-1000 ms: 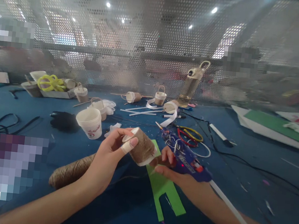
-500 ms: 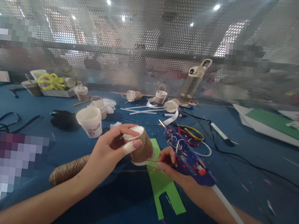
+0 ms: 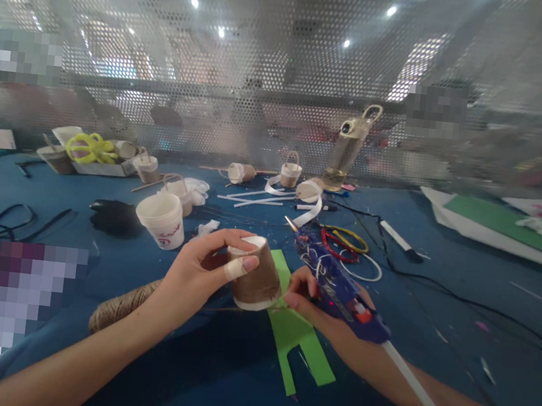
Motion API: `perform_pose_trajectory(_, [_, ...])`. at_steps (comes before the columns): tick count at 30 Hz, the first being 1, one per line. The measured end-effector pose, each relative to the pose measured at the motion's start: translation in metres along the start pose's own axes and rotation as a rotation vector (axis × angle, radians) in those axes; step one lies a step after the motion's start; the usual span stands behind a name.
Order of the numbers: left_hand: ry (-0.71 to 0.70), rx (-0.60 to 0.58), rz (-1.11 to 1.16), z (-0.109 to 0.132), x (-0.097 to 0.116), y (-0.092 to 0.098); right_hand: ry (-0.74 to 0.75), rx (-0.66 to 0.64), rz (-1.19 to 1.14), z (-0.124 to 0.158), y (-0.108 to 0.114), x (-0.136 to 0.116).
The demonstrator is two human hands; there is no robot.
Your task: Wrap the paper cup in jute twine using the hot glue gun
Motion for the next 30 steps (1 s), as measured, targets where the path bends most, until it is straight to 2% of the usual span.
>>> perform_pose_trajectory(7, [0.007,-0.042,-0.009,0.0,-0.001,-0.001,-0.004,0.006,0.028,0.001,0.001,0.003])
perform_pose_trajectory(17, [0.035,-0.059,0.031,-0.002,-0.005,-0.001,-0.038,-0.002,-0.06,0.001,0.0,0.005])
perform_pose_trajectory(30, [0.196,-0.095,0.184,-0.002,-0.015,-0.004,-0.094,0.002,-0.129,-0.002,-0.001,0.0])
Point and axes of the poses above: each hand's wrist, its own z-axis away from the middle knuckle, its own y-axis out of the back of the hand, x = y × z, the point moved 6 cm from there along -z, towards the middle knuckle, and after that the axes turned 9 degrees about -x, right-handed, at the moved point
